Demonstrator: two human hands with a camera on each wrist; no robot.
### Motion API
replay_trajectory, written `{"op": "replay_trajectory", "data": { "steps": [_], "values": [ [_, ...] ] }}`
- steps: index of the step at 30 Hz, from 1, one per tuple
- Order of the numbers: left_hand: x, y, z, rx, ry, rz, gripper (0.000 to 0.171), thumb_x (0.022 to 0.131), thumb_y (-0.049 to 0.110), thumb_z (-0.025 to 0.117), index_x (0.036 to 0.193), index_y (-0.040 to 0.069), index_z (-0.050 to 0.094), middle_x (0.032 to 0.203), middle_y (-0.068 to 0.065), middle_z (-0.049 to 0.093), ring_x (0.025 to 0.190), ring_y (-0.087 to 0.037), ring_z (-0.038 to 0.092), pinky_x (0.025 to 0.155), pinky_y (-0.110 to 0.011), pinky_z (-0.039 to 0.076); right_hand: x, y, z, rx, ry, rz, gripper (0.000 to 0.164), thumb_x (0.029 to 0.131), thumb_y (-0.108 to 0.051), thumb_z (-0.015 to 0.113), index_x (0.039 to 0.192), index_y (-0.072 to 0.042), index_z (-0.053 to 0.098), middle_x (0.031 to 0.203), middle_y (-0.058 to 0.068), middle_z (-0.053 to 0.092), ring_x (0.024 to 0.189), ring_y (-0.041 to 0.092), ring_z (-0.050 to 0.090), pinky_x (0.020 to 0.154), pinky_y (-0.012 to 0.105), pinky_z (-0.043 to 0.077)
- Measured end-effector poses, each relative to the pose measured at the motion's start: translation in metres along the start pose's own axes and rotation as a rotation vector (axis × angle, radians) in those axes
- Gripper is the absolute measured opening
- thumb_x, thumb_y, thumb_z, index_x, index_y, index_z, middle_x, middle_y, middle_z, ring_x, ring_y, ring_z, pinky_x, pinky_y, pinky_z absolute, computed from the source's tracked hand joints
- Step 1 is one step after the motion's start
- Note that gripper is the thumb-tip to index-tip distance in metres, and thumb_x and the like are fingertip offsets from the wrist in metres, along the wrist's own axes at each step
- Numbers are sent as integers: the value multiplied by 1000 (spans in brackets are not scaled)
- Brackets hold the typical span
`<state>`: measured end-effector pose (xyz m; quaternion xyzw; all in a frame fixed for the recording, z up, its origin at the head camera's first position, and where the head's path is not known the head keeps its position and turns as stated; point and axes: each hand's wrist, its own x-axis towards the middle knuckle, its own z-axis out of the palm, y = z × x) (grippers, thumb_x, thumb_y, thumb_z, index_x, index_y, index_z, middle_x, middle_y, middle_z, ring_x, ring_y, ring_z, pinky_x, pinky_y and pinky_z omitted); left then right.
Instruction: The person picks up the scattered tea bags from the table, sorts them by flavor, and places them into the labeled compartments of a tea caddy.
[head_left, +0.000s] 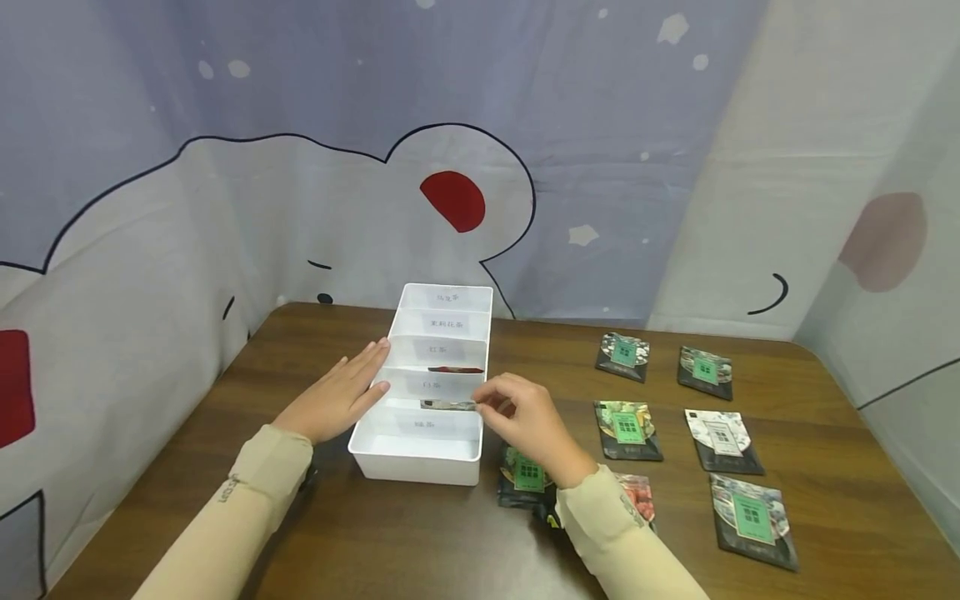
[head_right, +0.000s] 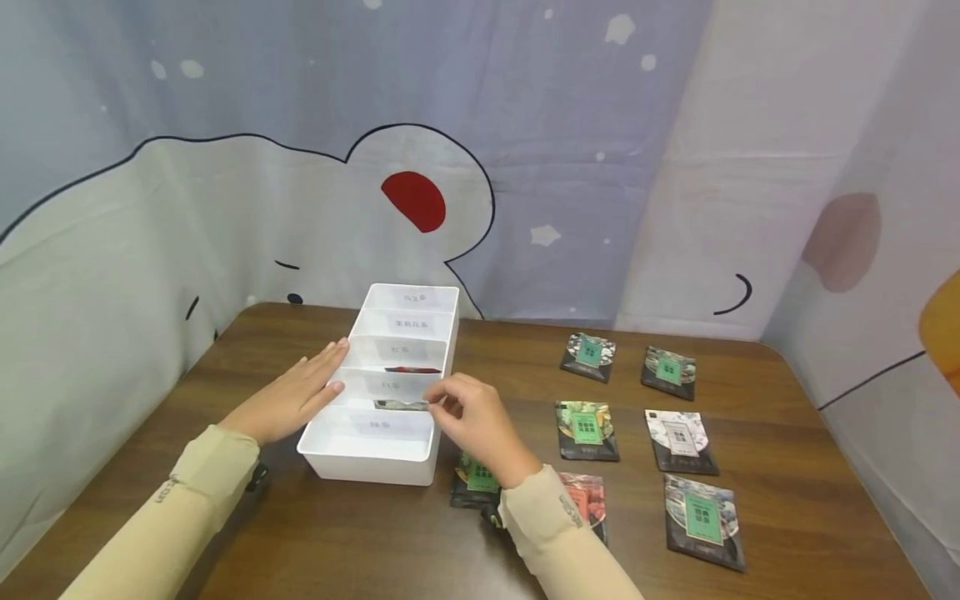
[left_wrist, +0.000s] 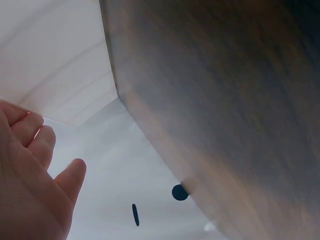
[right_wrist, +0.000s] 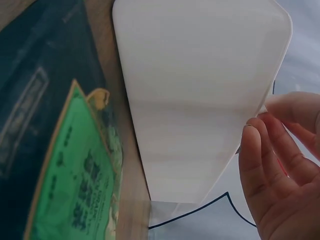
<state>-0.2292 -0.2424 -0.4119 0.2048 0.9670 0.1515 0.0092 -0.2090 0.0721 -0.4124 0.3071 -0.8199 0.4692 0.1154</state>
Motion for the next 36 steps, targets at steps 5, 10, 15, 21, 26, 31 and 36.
{"op": "replay_trajectory", "data": {
  "steps": [5, 10, 15, 21, 26, 31, 36],
  "values": [
    [0, 0, 0, -7, 1, 5, 70, 109, 49, 30, 164, 9, 11, 170, -8, 13, 155, -32, 15, 123, -58, 14, -2, 0, -1, -17, -34, -6, 10, 90, -2, 73, 97, -9, 75, 94, 0, 71, 79, 10, 65, 69, 24, 57],
    [0, 1, -1, -10, -3, -1, 70, 109, 49, 30, 164, 9, 11, 170, -9, 13, 155, -33, 15, 123, -58, 14, -3, -3, -3, -18, -41, -1, 10, 91, -2, 72, 99, -7, 75, 95, 2, 71, 81, 12, 65, 70, 24, 57],
    [0, 1, -1, -17, -5, -6, 70, 109, 50, 30, 164, 10, 10, 170, -8, 12, 155, -32, 15, 123, -59, 14, -1, -4, -6, -18, -53, 22, 10, 91, -1, 71, 99, -6, 75, 96, 1, 71, 81, 12, 65, 71, 28, 58],
    [0, 1, -1, -22, -5, -6, 70, 109, 50, 30, 164, 10, 11, 170, -8, 13, 155, -32, 15, 123, -58, 14, -1, -6, -8, -12, -89, 29, 10, 91, -2, 71, 100, -6, 74, 97, 1, 71, 82, 12, 65, 72, 28, 59],
    [0, 2, -1, -26, -4, -1, 70, 110, 49, 30, 164, 9, 11, 170, -8, 13, 155, -33, 15, 123, -58, 14, -2, -8, -12, -22, -97, 12, 10, 92, -4, 69, 101, -6, 74, 98, 1, 71, 83, 12, 65, 72, 25, 58],
    [0, 2, -2, -23, -5, -2, 70, 110, 49, 30, 164, 9, 11, 170, -9, 13, 155, -33, 15, 123, -58, 14, -3, -8, -21, -34, -92, 12, 11, 94, -3, 68, 103, -6, 74, 99, 0, 71, 84, 12, 65, 73, 26, 58],
    [0, 2, -2, -14, -2, 1, 70, 110, 49, 30, 163, 8, 12, 169, -9, 13, 155, -33, 16, 123, -58, 15, -7, -9, -29, -71, -93, 16, 11, 94, -3, 68, 102, -9, 74, 98, -2, 71, 84, 11, 64, 73, 26, 57]
  ]
}}
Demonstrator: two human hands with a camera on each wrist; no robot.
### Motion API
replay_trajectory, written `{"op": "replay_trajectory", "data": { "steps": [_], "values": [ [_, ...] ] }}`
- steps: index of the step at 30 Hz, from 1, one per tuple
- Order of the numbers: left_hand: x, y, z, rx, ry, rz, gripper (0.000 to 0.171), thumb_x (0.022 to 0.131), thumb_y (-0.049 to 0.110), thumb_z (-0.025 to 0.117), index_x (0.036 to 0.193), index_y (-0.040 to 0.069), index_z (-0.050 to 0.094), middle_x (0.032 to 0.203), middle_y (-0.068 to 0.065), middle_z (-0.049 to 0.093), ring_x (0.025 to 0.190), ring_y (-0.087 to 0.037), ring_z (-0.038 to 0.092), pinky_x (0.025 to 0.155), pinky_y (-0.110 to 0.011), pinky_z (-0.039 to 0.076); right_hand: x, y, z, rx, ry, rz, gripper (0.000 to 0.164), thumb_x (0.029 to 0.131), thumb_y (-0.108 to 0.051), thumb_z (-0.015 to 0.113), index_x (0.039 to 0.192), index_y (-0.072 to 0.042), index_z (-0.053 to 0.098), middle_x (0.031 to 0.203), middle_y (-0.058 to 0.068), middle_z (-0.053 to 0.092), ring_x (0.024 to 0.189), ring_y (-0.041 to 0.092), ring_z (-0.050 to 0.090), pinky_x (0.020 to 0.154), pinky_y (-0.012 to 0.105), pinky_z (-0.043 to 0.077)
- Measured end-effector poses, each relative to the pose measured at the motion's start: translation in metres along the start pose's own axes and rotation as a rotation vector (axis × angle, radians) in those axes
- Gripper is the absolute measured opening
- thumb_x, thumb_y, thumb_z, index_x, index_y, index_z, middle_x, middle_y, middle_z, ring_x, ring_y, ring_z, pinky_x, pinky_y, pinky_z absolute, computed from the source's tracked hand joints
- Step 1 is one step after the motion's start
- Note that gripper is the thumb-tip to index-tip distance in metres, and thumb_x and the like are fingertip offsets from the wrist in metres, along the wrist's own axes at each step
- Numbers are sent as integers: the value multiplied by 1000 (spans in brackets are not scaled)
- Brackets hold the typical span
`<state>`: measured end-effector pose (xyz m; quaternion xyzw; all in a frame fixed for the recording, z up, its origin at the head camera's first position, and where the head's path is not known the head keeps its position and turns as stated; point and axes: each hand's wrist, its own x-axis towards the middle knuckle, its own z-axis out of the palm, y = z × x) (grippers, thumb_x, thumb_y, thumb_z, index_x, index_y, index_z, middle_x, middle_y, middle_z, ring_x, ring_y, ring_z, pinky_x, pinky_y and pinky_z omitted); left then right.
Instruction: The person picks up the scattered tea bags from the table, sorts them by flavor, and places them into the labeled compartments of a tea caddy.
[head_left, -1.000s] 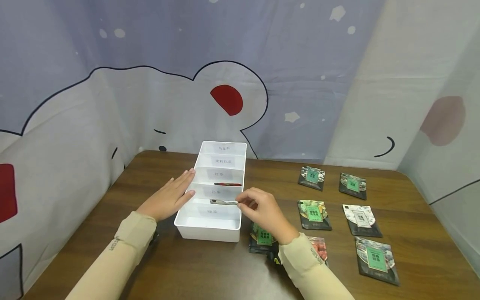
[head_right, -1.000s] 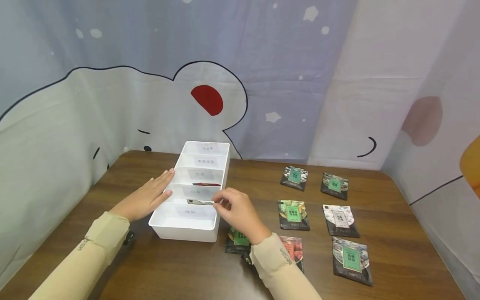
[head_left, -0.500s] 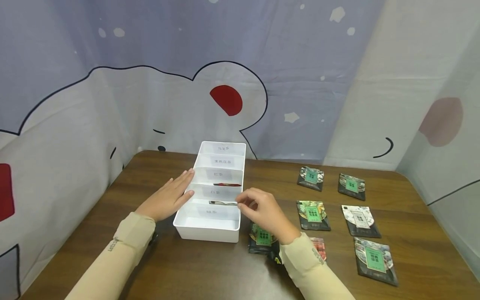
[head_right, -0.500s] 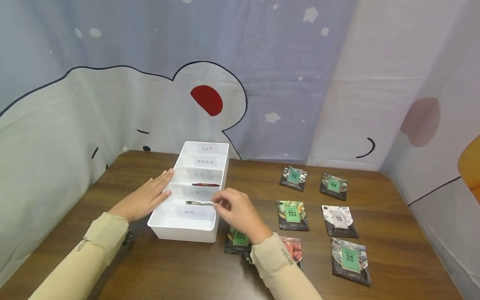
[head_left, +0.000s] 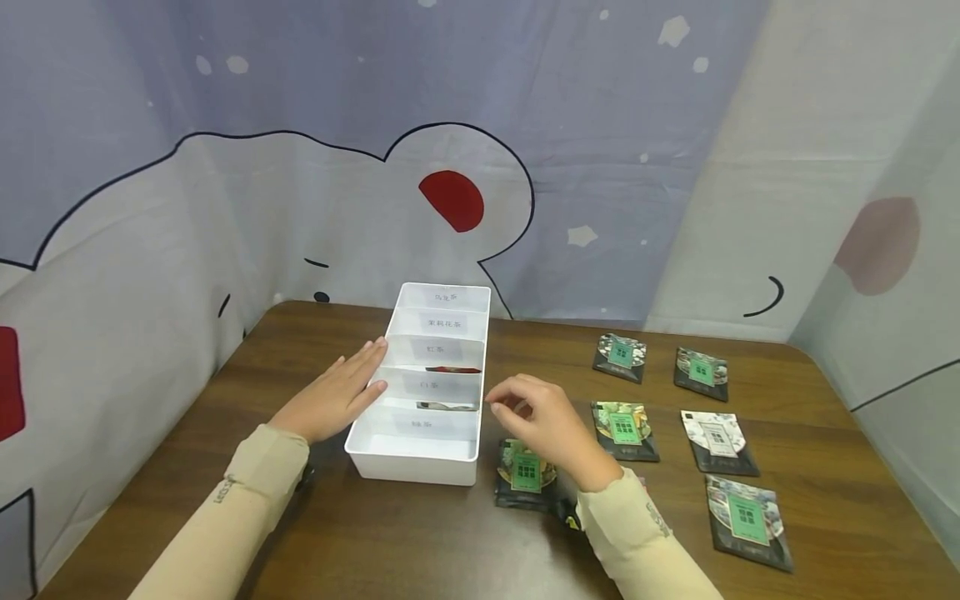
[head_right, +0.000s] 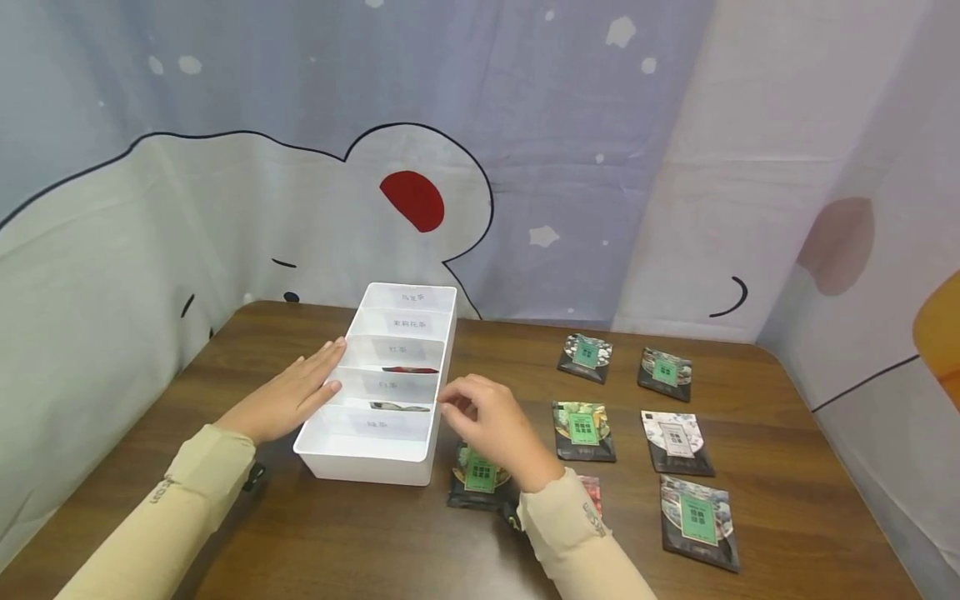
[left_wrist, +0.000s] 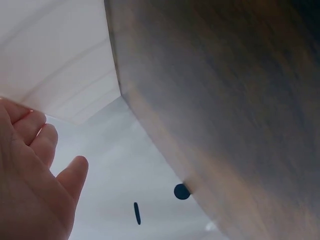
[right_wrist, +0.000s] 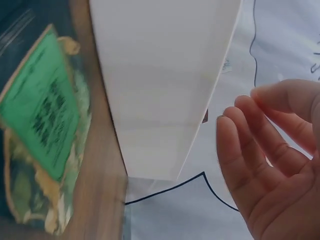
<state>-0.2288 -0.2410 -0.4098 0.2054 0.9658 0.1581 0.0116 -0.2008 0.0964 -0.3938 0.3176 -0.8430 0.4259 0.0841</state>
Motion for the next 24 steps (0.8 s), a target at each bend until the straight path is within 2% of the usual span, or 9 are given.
{"op": "replay_trajectory", "data": {
  "steps": [6, 13, 19, 24],
  "values": [
    [0, -1, 0, 3, -5, -2, 70, 109, 49, 29, 164, 9, 11, 170, -9, 13, 155, -34, 15, 123, -58, 15, -6, 1, -5, -45, -33, 12, 11, 95, -5, 67, 103, -9, 74, 98, -2, 70, 85, 11, 64, 74, 32, 59],
    [-1, -1, -2, -18, -23, -12, 72, 109, 51, 29, 164, 9, 9, 170, -9, 10, 155, -33, 13, 123, -58, 14, -17, 6, -11, -105, -133, 44, 14, 96, -7, 67, 109, -7, 72, 99, -1, 69, 85, 11, 64, 78, 32, 59],
    [-2, 0, -5, 9, -29, 6, 73, 109, 52, 30, 163, 7, 12, 169, -10, 12, 155, -33, 15, 123, -58, 14, -27, 12, -14, -127, -247, 143, 24, 95, -11, 70, 117, -1, 68, 109, 10, 68, 95, 24, 67, 83, 39, 58],
    [0, 2, -8, 60, -17, 38, 71, 109, 50, 32, 162, 5, 16, 168, -12, 16, 155, -32, 17, 123, -57, 16, -34, 16, -18, -179, -295, 170, 32, 92, -13, 74, 121, 1, 67, 113, 12, 67, 101, 32, 67, 88, 46, 57]
  ]
}}
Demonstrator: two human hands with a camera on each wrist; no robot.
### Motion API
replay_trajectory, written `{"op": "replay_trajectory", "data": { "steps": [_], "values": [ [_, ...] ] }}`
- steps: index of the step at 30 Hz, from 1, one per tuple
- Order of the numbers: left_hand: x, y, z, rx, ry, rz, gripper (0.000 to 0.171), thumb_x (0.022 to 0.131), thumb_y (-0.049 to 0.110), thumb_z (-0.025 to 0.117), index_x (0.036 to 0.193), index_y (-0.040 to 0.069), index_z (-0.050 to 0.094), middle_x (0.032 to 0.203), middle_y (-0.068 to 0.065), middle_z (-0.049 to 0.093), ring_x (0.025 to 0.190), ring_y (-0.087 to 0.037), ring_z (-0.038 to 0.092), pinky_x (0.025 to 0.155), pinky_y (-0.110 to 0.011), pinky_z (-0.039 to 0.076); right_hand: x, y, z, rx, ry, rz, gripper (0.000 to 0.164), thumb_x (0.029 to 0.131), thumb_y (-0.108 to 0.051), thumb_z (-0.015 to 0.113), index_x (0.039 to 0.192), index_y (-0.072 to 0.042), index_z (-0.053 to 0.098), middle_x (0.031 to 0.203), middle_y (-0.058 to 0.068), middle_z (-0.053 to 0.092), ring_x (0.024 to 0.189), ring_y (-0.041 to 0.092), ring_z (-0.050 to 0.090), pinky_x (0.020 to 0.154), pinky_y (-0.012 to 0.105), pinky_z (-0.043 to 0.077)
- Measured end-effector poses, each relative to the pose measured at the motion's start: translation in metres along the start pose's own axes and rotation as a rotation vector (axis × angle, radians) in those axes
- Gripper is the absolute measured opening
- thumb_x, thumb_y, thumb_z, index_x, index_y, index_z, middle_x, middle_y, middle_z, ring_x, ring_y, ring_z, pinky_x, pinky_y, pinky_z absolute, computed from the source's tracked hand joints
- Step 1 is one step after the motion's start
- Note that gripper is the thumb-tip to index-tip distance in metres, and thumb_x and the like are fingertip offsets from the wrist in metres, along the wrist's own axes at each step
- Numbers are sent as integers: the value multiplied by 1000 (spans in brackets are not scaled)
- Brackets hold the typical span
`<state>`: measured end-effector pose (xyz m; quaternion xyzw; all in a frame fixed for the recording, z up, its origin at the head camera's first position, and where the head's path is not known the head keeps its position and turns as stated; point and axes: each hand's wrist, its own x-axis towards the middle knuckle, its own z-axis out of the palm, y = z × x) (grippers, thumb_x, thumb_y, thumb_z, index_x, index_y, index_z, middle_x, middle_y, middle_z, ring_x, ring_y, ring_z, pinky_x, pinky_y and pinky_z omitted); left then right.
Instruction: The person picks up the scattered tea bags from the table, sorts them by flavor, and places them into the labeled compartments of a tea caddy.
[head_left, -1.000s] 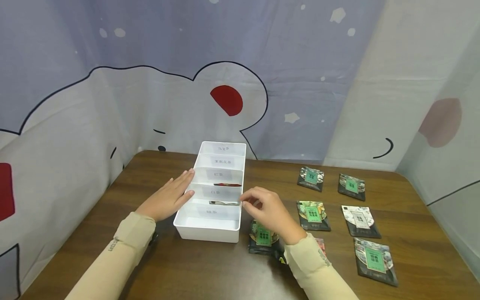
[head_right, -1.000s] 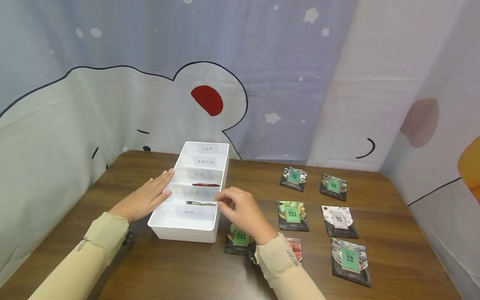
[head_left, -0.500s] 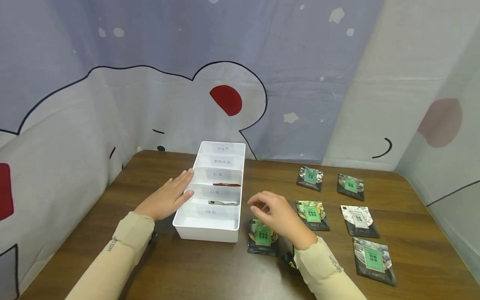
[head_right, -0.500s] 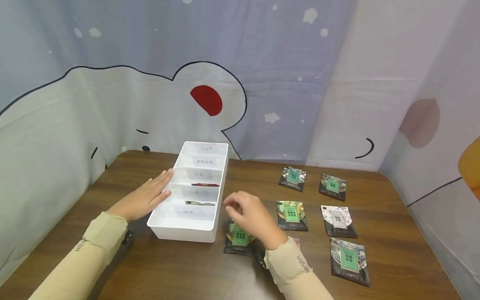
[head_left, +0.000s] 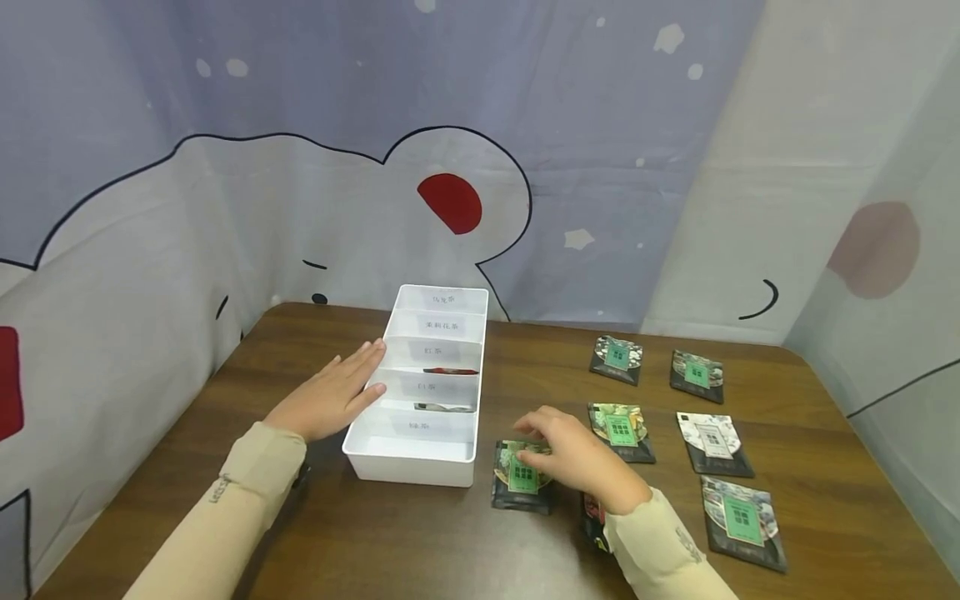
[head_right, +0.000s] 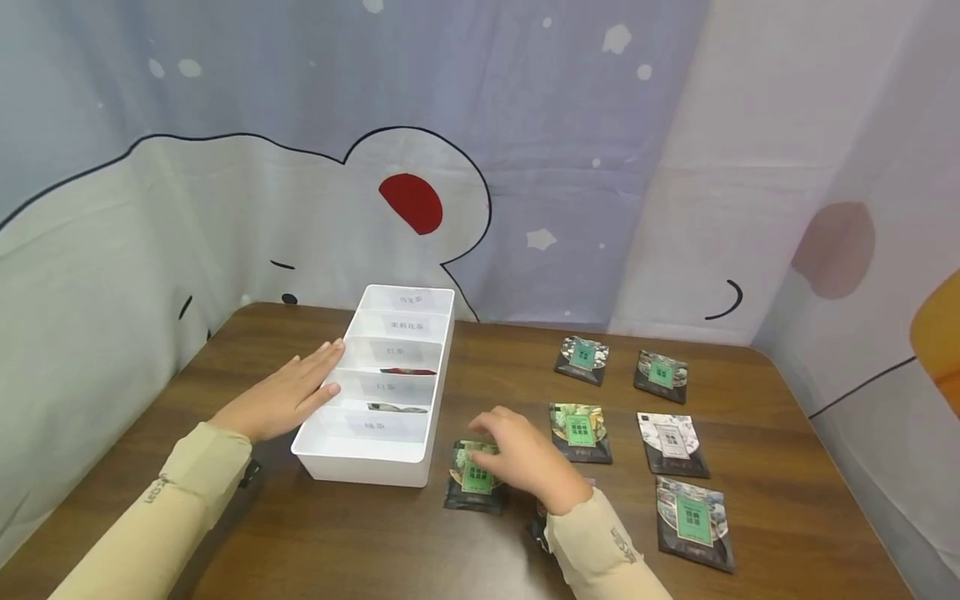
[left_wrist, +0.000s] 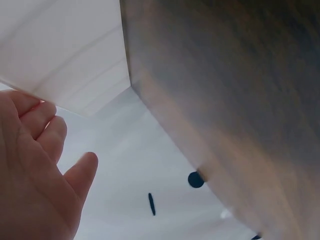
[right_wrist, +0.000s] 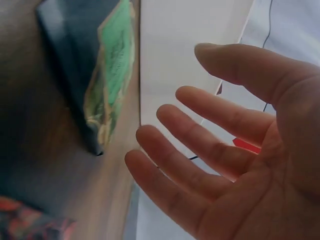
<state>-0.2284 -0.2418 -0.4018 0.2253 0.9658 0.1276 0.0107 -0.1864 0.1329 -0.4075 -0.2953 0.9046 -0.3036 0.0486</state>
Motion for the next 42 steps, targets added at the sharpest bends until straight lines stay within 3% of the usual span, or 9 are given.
{"op": "replay_trajectory", "data": {
  "steps": [6, 14, 23, 28, 33, 42],
  "values": [
    [0, 1, -1, 47, 11, 23, 70, 109, 49, 33, 162, 5, 19, 168, -12, 19, 154, -30, 18, 123, -56, 15, -9, 3, 1, -50, -14, 52, 39, 89, -14, 78, 123, 2, 68, 117, 12, 65, 110, 32, 63, 96, 50, 53],
    [-4, 1, 2, 40, -8, -7, 68, 110, 47, 31, 162, 5, 17, 168, -11, 17, 155, -29, 16, 124, -55, 13, -14, 1, 3, -70, -69, 158, 51, 82, -16, 84, 126, 2, 66, 124, 16, 62, 117, 39, 57, 101, 54, 48],
    [-5, 3, 1, 8, -17, -27, 69, 110, 48, 30, 163, 7, 16, 169, -9, 15, 155, -29, 14, 124, -54, 11, -16, -2, 6, -131, -88, 223, 65, 73, -21, 92, 128, 2, 65, 118, 17, 62, 105, 34, 54, 95, 52, 50],
    [-5, 4, 0, 0, -20, -32, 68, 110, 48, 29, 163, 7, 15, 169, -9, 14, 155, -29, 14, 125, -54, 11, -15, -1, 6, -122, -83, 243, 64, 72, -21, 93, 126, 2, 67, 112, 13, 61, 98, 29, 50, 89, 49, 50],
    [-5, 4, 0, 0, -22, -30, 68, 110, 48, 29, 163, 7, 14, 169, -9, 14, 155, -29, 14, 124, -54, 12, -14, 1, 7, -85, -58, 271, 55, 69, -19, 95, 114, 1, 69, 104, 9, 57, 95, 26, 48, 85, 46, 49],
    [-5, 2, 1, 2, -21, -27, 68, 110, 48, 28, 163, 7, 14, 169, -9, 14, 155, -30, 14, 124, -55, 13, -14, 7, 7, 1, -25, 255, 46, 71, -15, 93, 101, -9, 58, 99, 4, 56, 93, 22, 53, 85, 45, 50]
  ]
}}
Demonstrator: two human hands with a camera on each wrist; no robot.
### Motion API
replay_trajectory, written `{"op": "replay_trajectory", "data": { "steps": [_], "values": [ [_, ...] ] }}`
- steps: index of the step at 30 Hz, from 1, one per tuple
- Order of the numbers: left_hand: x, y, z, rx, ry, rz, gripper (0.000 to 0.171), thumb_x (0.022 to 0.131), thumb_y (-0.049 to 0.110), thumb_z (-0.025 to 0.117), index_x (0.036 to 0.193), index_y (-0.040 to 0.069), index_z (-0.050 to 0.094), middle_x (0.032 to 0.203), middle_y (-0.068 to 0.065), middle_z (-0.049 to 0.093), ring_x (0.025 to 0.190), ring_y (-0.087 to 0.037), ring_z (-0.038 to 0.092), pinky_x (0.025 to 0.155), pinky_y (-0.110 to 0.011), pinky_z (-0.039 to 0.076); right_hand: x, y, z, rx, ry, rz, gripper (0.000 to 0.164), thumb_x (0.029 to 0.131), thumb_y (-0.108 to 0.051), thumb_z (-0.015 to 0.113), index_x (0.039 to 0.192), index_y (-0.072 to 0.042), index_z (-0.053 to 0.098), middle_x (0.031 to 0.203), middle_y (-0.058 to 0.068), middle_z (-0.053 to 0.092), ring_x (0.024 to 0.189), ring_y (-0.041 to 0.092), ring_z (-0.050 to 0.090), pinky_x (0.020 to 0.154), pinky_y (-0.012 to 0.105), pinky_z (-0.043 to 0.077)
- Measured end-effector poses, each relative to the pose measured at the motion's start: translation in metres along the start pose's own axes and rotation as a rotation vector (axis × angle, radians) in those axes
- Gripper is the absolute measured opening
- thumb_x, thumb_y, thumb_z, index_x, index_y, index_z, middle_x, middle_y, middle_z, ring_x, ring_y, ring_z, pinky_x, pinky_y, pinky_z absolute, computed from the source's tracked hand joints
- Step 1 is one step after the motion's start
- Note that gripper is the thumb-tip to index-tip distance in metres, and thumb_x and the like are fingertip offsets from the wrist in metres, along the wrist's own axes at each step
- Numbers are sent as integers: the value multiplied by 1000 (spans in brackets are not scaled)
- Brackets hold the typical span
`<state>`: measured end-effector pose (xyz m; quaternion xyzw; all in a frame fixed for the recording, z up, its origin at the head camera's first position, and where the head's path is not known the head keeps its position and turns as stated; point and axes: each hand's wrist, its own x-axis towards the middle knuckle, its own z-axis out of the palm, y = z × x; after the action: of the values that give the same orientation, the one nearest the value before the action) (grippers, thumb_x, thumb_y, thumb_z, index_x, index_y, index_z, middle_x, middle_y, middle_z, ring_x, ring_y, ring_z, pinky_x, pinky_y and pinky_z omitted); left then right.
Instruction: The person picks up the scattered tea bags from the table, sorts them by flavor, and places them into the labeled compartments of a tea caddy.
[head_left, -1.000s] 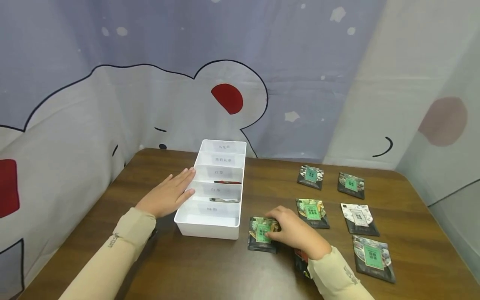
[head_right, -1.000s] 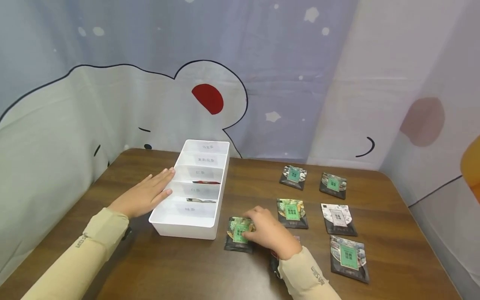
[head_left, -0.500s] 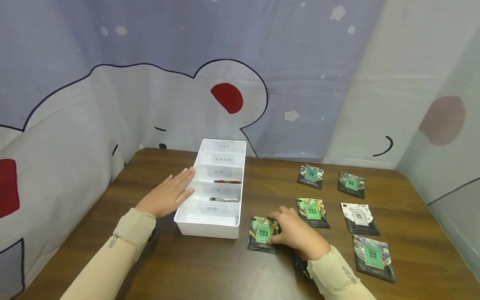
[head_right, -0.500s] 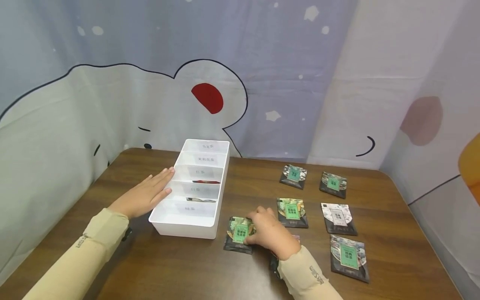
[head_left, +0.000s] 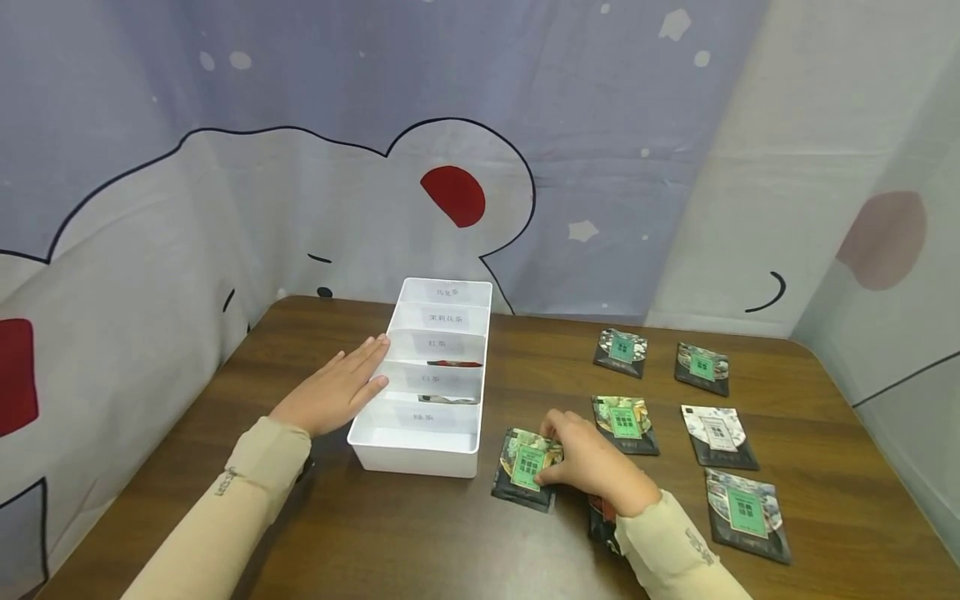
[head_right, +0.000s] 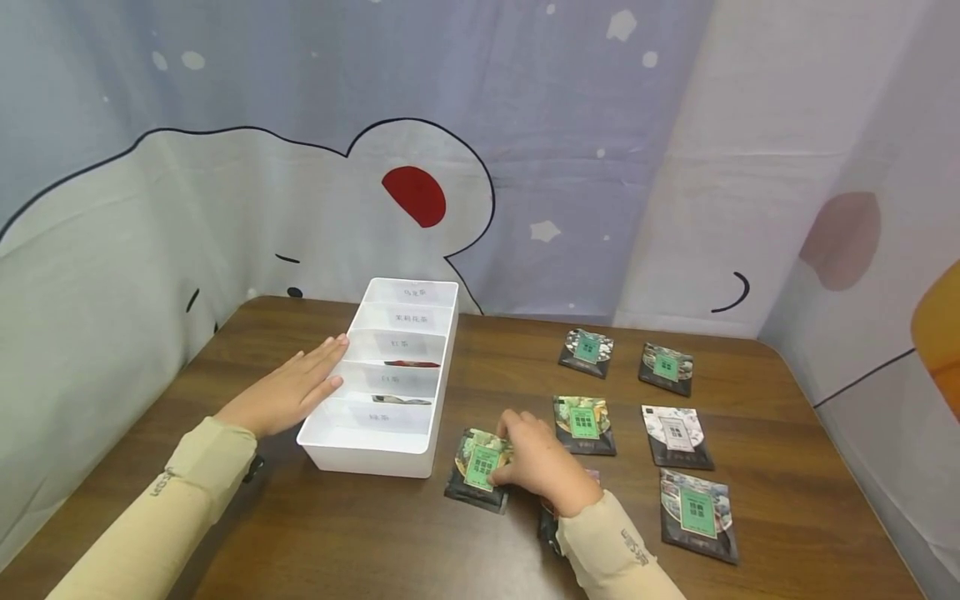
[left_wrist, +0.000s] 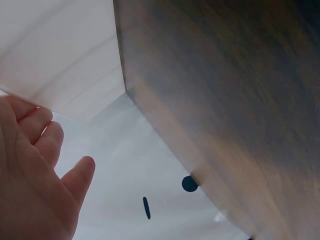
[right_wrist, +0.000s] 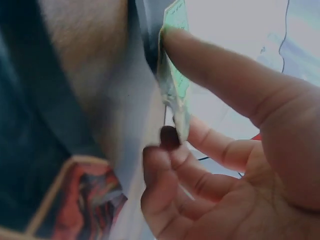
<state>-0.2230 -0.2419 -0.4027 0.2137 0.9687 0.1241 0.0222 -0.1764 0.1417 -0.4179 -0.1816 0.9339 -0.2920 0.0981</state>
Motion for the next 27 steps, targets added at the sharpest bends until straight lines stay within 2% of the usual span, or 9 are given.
{"op": "replay_trajectory", "data": {
  "steps": [5, 9, 13, 19, 24, 27],
  "values": [
    [-1, 0, 1, -4, 6, 2, 68, 110, 47, 28, 163, 6, 14, 169, -10, 14, 155, -30, 14, 124, -56, 14, 1, 4, -1, 97, 21, -14, 34, 78, -8, 86, 100, -9, 60, 94, 3, 55, 84, 19, 50, 76, 39, 47],
    [-1, 0, 1, -14, 6, -2, 68, 110, 47, 28, 163, 7, 13, 169, -9, 13, 155, -30, 14, 124, -56, 14, 3, 8, -1, 204, 41, 2, 28, 82, -4, 82, 103, -8, 63, 98, 5, 59, 81, 18, 52, 73, 37, 48],
    [0, 1, 1, -24, 4, -9, 68, 110, 49, 27, 163, 8, 12, 170, -9, 12, 155, -30, 13, 124, -56, 14, 5, 11, 0, 286, 77, 24, 27, 84, -4, 80, 106, -11, 66, 107, 5, 65, 82, 17, 57, 73, 36, 50],
    [0, 1, 1, -34, 8, -10, 68, 110, 48, 27, 163, 8, 13, 170, -8, 13, 155, -30, 14, 123, -56, 14, 7, 14, -2, 403, 127, 44, 30, 86, -4, 78, 114, -9, 69, 109, 6, 69, 83, 16, 62, 74, 35, 54],
    [-1, 1, 2, -36, 9, -12, 68, 110, 49, 27, 163, 9, 13, 170, -8, 13, 155, -30, 14, 123, -57, 14, 8, 13, -5, 547, 160, 110, 37, 88, -8, 78, 122, -4, 67, 95, 7, 70, 80, 18, 63, 70, 34, 54],
    [-1, 0, 2, -36, 11, -15, 68, 110, 49, 27, 163, 9, 13, 170, -8, 12, 155, -30, 15, 123, -57, 14, 9, 11, -7, 599, 197, 155, 35, 88, -10, 78, 121, -3, 68, 91, 6, 71, 81, 17, 65, 73, 33, 55]
  ]
}}
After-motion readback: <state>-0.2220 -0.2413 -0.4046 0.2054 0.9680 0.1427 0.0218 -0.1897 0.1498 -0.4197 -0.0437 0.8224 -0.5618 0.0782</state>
